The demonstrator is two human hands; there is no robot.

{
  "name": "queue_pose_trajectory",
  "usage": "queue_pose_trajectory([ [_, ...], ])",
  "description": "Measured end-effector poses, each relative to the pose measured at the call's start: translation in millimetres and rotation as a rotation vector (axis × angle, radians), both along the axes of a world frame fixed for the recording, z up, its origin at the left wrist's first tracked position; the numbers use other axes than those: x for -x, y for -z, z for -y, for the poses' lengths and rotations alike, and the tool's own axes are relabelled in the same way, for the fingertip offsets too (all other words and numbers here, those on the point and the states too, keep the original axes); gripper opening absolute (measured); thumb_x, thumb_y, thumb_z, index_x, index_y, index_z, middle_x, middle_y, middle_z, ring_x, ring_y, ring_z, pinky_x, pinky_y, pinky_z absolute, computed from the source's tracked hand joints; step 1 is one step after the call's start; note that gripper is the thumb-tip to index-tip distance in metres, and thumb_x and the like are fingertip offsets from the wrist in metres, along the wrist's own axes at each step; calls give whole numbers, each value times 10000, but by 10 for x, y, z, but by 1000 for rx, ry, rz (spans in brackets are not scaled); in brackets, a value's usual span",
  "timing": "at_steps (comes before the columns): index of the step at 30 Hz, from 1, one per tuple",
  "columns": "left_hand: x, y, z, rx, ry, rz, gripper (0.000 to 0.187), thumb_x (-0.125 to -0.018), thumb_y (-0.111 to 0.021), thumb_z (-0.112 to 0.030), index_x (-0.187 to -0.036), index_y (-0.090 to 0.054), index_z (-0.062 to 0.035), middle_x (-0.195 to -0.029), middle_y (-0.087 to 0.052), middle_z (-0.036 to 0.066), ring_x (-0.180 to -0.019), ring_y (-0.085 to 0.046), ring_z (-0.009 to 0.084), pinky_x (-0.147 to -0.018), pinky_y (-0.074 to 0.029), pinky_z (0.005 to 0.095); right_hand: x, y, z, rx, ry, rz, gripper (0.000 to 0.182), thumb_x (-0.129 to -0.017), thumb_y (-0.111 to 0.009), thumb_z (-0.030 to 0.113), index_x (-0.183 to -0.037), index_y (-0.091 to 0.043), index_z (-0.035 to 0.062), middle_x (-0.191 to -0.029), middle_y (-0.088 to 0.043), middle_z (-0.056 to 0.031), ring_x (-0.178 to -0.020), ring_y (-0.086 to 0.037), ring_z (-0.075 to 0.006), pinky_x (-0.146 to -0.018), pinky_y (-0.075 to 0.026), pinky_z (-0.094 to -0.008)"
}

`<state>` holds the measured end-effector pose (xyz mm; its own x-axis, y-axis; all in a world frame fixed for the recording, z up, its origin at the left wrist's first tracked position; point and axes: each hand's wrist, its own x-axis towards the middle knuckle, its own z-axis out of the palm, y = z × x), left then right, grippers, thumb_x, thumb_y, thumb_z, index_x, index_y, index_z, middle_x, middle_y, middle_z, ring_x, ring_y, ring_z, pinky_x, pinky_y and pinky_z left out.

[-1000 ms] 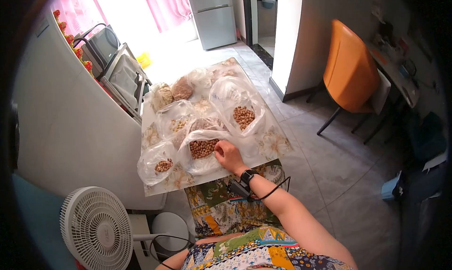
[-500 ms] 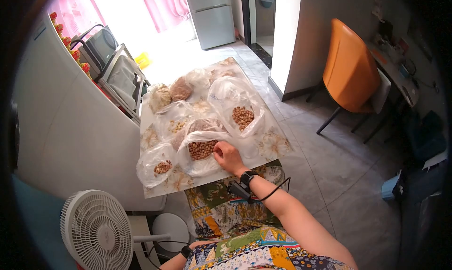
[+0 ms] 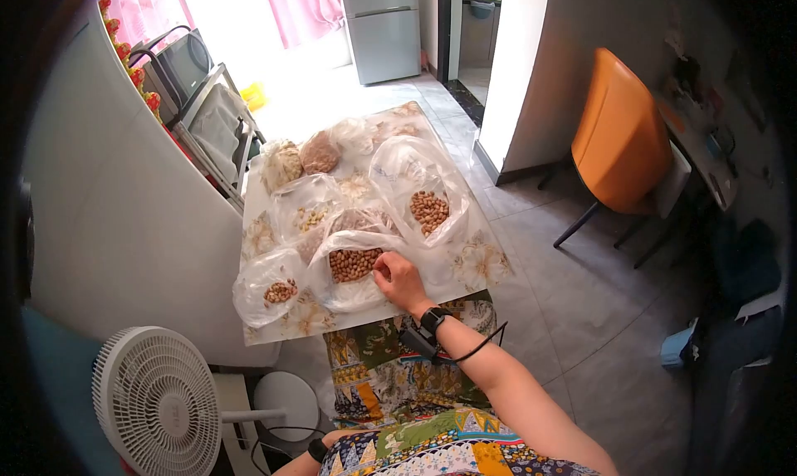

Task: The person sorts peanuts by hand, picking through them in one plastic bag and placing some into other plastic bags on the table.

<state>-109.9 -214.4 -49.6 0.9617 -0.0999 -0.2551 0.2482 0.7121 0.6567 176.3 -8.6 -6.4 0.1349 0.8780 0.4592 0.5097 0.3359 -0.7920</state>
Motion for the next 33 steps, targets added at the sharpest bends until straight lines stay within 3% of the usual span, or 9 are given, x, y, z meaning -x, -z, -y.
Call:
queue_pose_trajectory([
  [4,-49,24,-21,2,1,15,611,-1037,-572,-461,-1541,-471,-131,-1524,-522,126,-1382,-516,291,-1138,-414,448,4,-35,17,81,-12,-30,128,-853,-711,63,-936,-619,29,-843,-643,-108,-724,-670,-244,-689,-540,-360],
  [22,110,44,120,57,-66,-4,605,-1042,-569,-465,-1531,-480,-121,-1525,-514,123,-1389,-503,276,-1148,-405,445,30,-40,29,62,17,-23,123,-862,-715,73,-936,-625,32,-837,-649,-100,-704,-662,-237,-664,-535,-356],
  [25,224,36,227,75,-86,-25,604,-1043,-569,-466,-1530,-482,-120,-1525,-512,122,-1391,-501,274,-1150,-404,444,25,-10,9,24,25,5,126,-865,-735,70,-943,-642,33,-808,-648,-85,-648,-642,-188,-622,-527,-317],
  [28,259,20,254,81,-102,-29,603,-1044,-568,-467,-1528,-484,-118,-1525,-511,122,-1392,-499,271,-1151,-403,444,27,-39,24,67,17,-3,124,-863,-716,75,-936,-627,30,-837,-652,-101,-695,-658,-236,-658,-535,-352],
  [33,199,37,266,75,-114,-12,602,-1045,-567,-468,-1526,-486,-115,-1525,-509,121,-1394,-496,267,-1154,-400,443,36,-63,31,68,12,-3,117,-863,-716,75,-934,-635,30,-839,-653,-99,-686,-656,-233,-651,-535,-348],
])
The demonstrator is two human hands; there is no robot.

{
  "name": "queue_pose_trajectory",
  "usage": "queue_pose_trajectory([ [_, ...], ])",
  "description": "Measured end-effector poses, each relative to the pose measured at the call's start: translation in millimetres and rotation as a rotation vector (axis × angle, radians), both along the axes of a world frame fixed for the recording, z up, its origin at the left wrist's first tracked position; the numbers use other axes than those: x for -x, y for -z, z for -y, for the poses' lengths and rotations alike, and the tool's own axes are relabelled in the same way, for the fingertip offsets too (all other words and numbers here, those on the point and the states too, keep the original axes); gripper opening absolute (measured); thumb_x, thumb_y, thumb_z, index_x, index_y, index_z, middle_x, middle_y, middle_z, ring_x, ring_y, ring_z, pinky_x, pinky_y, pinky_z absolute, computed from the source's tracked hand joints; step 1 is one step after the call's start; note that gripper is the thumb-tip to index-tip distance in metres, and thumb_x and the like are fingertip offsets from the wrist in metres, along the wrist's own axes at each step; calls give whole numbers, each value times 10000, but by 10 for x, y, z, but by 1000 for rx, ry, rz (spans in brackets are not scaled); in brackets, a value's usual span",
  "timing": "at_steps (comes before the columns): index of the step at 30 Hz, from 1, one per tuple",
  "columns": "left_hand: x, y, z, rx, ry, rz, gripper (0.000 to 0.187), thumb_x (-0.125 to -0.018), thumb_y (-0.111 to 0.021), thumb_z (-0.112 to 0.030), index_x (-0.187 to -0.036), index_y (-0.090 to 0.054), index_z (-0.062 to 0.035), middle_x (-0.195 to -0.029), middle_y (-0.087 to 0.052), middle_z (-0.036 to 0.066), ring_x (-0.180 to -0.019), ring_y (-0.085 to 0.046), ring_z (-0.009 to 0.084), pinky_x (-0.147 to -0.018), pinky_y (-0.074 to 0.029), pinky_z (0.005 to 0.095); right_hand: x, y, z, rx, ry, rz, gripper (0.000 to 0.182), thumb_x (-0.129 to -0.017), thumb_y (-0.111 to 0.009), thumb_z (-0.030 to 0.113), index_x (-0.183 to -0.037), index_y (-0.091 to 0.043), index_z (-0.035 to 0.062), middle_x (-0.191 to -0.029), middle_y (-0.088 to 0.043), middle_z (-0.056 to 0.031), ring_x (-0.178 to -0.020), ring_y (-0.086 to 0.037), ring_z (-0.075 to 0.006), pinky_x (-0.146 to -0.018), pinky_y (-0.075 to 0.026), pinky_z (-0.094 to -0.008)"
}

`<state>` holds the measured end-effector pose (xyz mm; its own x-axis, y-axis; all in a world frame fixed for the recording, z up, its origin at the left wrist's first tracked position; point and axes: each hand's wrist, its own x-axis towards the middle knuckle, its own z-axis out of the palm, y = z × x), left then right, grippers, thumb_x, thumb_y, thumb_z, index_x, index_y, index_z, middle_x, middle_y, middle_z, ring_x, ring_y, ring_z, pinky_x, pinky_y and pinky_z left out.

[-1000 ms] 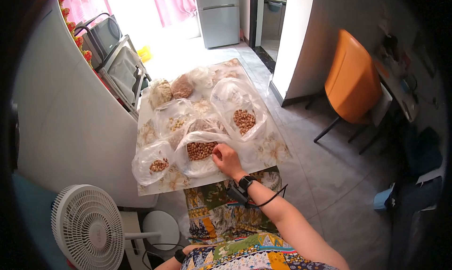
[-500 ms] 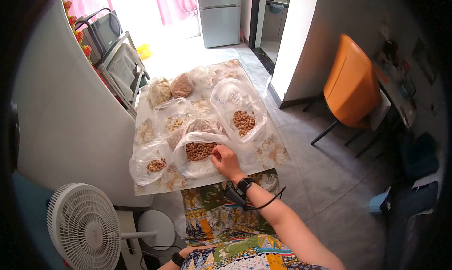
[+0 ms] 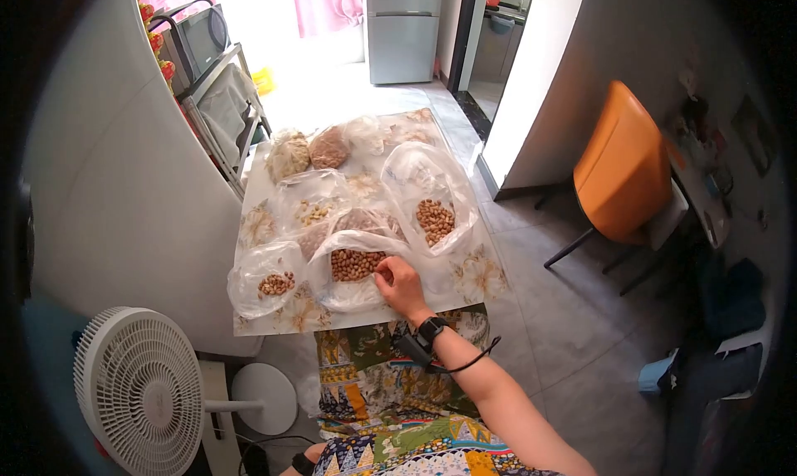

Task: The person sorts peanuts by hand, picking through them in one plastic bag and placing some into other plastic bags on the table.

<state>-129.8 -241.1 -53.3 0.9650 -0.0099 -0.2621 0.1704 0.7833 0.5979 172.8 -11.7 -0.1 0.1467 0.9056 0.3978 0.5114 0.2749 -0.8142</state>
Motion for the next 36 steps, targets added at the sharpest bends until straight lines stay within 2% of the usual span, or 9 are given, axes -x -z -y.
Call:
queue_pose_trajectory([
  [16,-353,81,-206,-66,65,85,597,-1049,-565,-472,-1517,-495,-107,-1526,-501,118,-1401,-484,253,-1163,-392,440,-11,3,6,9,-3,5,107,-875,-704,75,-948,-641,28,-851,-665,-98,-696,-663,-225,-657,-540,-344],
  [26,-616,4,-386,-165,178,151,595,-1052,-563,-474,-1512,-501,-101,-1526,-497,117,-1405,-477,245,-1168,-388,439,-8,57,-24,-31,2,23,124,-890,-702,69,-1005,-680,30,-875,-671,-97,-710,-664,-211,-659,-533,-329],
  [28,-637,-86,-480,-223,45,34,595,-1053,-563,-475,-1510,-502,-100,-1526,-496,116,-1406,-476,243,-1169,-387,438,-10,31,-20,-22,-1,5,127,-889,-710,66,-1009,-685,30,-871,-673,-91,-717,-663,-200,-654,-527,-322],
  [30,-669,-276,-652,-302,-298,-174,368,-1071,-584,-284,-1365,-601,-64,-1300,-651,44,-1183,-618,157,-1019,-492,332,-11,-105,1,-44,-39,-90,135,-883,-726,59,-1009,-687,32,-868,-676,-83,-719,-659,-184,-651,-520,-313],
  [32,-612,-177,-834,-423,-477,-267,352,-1064,-595,-262,-1335,-602,-38,-1258,-674,63,-1083,-650,142,-964,-514,296,-61,-347,52,-111,-51,-111,144,-875,-742,54,-1008,-689,36,-865,-678,-75,-719,-653,-169,-651,-515,-303],
  [36,-583,-40,-1183,-325,-761,-303,307,-1066,-586,-253,-1287,-622,-43,-1175,-690,56,-987,-671,126,-854,-539,282,-379,-801,-44,-296,70,-15,138,-858,-756,35,-973,-681,46,-863,-680,-68,-718,-653,-161,-653,-515,-295],
])
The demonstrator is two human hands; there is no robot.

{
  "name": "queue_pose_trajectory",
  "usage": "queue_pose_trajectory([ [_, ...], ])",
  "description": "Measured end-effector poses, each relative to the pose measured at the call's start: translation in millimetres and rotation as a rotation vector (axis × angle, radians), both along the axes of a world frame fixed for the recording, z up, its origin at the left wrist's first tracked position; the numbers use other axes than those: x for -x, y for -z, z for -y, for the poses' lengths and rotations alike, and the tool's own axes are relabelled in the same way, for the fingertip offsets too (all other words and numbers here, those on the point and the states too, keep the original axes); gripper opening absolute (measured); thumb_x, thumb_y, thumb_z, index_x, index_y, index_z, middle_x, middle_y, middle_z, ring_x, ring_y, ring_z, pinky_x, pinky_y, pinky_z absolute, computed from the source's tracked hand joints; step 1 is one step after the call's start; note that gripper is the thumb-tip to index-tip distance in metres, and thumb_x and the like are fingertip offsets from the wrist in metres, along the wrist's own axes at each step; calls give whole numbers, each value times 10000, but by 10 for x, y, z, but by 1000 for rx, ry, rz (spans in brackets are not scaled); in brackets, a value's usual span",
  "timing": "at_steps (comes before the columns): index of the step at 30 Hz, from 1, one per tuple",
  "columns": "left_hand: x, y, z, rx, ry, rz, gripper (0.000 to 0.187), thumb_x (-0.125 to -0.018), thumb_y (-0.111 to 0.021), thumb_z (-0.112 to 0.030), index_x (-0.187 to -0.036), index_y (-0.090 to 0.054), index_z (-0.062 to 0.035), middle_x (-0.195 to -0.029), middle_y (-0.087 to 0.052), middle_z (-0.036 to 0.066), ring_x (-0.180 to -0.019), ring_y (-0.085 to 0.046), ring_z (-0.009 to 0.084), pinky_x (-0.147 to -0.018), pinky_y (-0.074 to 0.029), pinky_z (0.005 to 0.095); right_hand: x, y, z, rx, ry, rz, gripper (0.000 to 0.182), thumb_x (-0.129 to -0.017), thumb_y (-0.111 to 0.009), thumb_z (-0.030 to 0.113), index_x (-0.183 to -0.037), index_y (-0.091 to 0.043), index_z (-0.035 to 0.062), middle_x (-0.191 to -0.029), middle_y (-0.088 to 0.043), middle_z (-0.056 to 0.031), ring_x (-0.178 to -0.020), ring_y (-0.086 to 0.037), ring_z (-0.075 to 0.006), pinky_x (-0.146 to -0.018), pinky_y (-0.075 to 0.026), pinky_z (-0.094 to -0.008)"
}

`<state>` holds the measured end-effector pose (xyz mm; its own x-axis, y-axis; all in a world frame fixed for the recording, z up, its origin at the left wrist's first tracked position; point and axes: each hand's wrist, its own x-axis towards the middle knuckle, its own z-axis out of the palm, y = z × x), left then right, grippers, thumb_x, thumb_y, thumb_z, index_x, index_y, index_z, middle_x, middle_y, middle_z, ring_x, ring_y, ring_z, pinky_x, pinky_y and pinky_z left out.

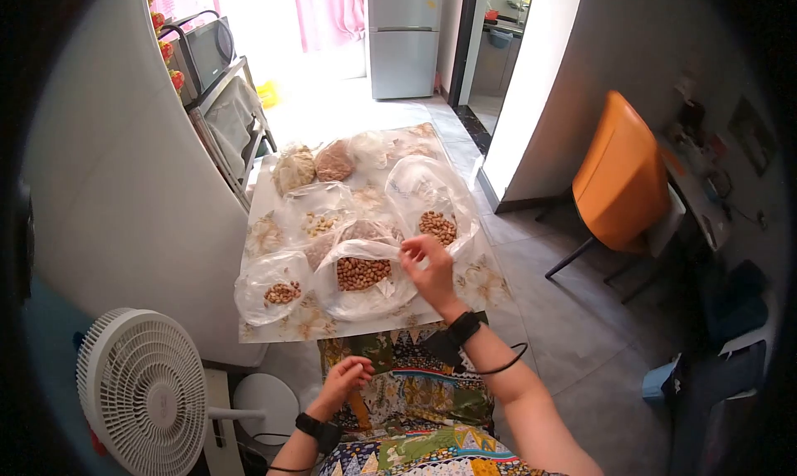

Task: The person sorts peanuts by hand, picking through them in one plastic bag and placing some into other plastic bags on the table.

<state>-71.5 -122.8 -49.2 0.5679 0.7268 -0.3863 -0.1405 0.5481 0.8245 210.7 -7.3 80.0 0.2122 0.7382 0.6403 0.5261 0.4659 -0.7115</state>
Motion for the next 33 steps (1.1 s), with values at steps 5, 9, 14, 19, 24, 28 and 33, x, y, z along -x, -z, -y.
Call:
queue_pose_trajectory([
  [5,-53,164,-180,171,-172,182,295,-1069,-584,-235,-1278,-597,-28,-1068,-699,85,-936,-703,179,-801,-578,309,-524,-69,-126,133,131,134,111,-861,-737,47,-950,-672,40,-845,-672,-64,-709,-653,-189,-658,-532,-329],
  [9,-114,214,-129,131,-170,114,279,-1073,-572,-224,-1272,-599,-30,-1079,-704,87,-919,-711,177,-808,-571,304,-730,105,-193,148,179,263,144,-856,-725,43,-991,-676,38,-907,-667,-80,-741,-656,-199,-685,-540,-331],
  [14,-141,213,-65,70,-178,62,283,-1078,-557,-223,-1279,-597,-29,-1080,-704,89,-940,-709,178,-836,-567,309,-452,58,-88,105,107,129,188,-861,-704,24,-1045,-673,38,-990,-655,-95,-791,-664,-207,-714,-539,-328],
  [19,-145,221,-84,74,-163,74,289,-1078,-558,-228,-1287,-595,-33,-1093,-697,86,-955,-702,171,-846,-563,304,28,187,-1,81,-151,208,163,-876,-686,12,-1037,-669,30,-998,-654,-117,-846,-673,-274,-744,-543,-366],
  [24,-175,123,-57,79,-180,33,282,-1069,-578,-225,-1277,-603,-37,-1095,-694,72,-937,-691,148,-816,-554,280,234,621,-63,211,-229,191,132,-886,-672,17,-1018,-664,21,-1006,-643,-139,-894,-666,-328,-765,-540,-403],
  [28,-237,-181,-217,-108,-167,-21,244,-1057,-593,-193,-1231,-632,-27,-1066,-701,54,-908,-677,122,-787,-541,263,285,790,-108,247,-196,186,129,-881,-664,13,-1010,-663,20,-995,-636,-137,-898,-655,-333,-773,-533,-418],
  [33,-321,-487,-721,-465,-324,-172,155,-1013,-629,-122,-1116,-687,-21,-949,-726,35,-809,-667,104,-724,-529,258,334,842,-59,201,-157,225,136,-860,-681,23,-995,-665,24,-1003,-631,-136,-945,-642,-341,-806,-526,-427],
])
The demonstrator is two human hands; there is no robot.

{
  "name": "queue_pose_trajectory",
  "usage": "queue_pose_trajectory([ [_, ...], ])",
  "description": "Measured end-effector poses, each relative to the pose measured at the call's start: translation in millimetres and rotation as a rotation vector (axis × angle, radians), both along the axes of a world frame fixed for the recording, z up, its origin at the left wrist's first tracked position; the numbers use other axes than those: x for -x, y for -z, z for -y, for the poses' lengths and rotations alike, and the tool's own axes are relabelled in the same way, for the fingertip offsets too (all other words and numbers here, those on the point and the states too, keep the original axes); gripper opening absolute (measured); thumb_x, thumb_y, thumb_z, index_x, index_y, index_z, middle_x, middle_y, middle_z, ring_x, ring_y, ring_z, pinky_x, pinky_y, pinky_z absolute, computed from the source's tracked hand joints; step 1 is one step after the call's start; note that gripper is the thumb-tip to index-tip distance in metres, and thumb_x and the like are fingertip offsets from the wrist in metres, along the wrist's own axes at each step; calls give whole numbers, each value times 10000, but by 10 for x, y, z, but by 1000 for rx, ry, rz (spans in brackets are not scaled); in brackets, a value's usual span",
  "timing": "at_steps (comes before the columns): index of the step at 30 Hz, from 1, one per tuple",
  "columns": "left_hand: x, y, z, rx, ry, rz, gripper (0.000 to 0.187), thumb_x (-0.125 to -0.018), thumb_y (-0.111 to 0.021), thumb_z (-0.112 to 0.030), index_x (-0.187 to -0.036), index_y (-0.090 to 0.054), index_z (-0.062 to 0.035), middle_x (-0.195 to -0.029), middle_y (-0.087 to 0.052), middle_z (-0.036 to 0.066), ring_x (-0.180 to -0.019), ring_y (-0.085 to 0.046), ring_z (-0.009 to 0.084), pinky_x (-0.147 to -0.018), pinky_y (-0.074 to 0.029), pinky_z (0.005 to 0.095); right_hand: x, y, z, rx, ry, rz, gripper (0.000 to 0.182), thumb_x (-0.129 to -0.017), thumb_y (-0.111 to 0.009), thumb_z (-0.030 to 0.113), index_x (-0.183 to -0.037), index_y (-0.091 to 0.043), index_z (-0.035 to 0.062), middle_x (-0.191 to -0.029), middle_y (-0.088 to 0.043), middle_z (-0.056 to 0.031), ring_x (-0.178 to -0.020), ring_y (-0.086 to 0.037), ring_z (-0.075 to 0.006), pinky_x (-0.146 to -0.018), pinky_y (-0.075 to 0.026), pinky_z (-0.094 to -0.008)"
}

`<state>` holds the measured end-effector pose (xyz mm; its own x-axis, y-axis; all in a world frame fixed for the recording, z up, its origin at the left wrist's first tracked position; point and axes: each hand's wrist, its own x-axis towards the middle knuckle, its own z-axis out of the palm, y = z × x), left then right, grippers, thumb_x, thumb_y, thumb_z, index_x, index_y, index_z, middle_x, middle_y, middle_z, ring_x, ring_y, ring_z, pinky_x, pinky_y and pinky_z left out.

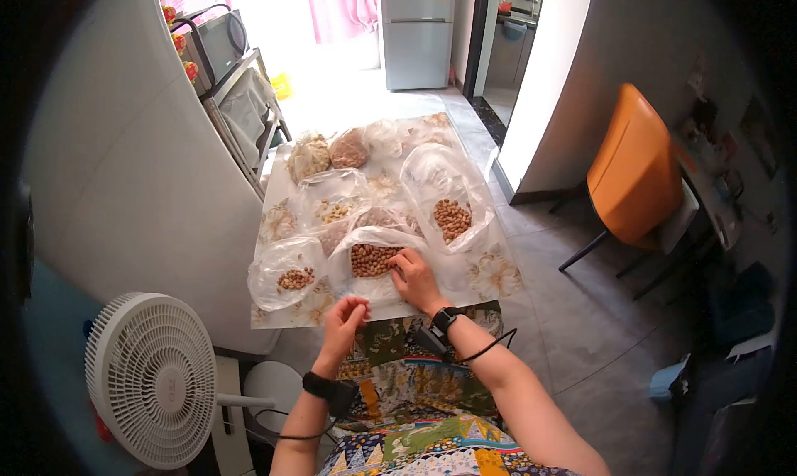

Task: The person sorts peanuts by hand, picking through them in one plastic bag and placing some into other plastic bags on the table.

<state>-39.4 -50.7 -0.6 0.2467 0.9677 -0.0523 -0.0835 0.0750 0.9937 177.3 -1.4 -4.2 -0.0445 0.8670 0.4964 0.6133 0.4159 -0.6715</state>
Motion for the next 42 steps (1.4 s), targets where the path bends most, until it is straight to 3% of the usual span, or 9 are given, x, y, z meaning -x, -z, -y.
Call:
queue_pose_trajectory([
  [4,-73,-181,-283,-292,-171,-355,103,-965,-665,-98,-1017,-716,-26,-883,-735,58,-717,-665,127,-662,-523,271,10,-38,31,-49,-21,53,124,-843,-695,36,-964,-673,19,-1012,-625,-135,-966,-635,-339,-822,-527,-424],
  [10,-249,-180,-478,-427,-226,-394,91,-940,-684,-90,-999,-716,-28,-853,-721,89,-685,-662,169,-643,-522,284,24,-103,38,-111,-22,114,126,-828,-709,55,-944,-677,16,-1012,-619,-139,-965,-633,-337,-832,-531,-425],
  [13,-252,-11,-553,-438,-244,-423,85,-940,-694,-102,-973,-711,-25,-809,-708,78,-677,-660,155,-633,-521,281,25,-102,37,-100,-29,126,124,-828,-711,61,-937,-672,16,-1012,-615,-140,-967,-631,-338,-834,-530,-428],
  [16,-269,94,-568,-347,-320,-328,89,-943,-712,-110,-972,-715,-26,-740,-686,16,-647,-620,79,-619,-502,255,17,-119,42,-95,-43,124,125,-830,-717,74,-930,-668,17,-1012,-612,-137,-969,-629,-334,-836,-528,-427],
  [19,-277,95,-546,-379,-340,-340,100,-943,-719,-125,-949,-712,-26,-728,-682,9,-629,-614,77,-605,-499,253,38,-103,37,-81,-12,110,133,-830,-727,89,-929,-668,24,-1014,-611,-132,-973,-625,-328,-837,-526,-423],
  [37,-343,59,-477,-780,-294,-679,58,-855,-756,-108,-908,-755,-82,-900,-667,45,-653,-641,210,-615,-521,339,27,-98,41,-93,-69,127,158,-792,-725,72,-934,-662,45,-1027,-600,-132,-987,-623,-332,-840,-530,-417],
  [42,-336,-40,-424,-766,-233,-665,51,-845,-766,-128,-875,-742,-95,-890,-665,44,-683,-646,224,-620,-518,351,21,-102,47,-90,-53,102,165,-807,-721,71,-954,-658,32,-1028,-600,-135,-990,-623,-336,-844,-529,-422],
])
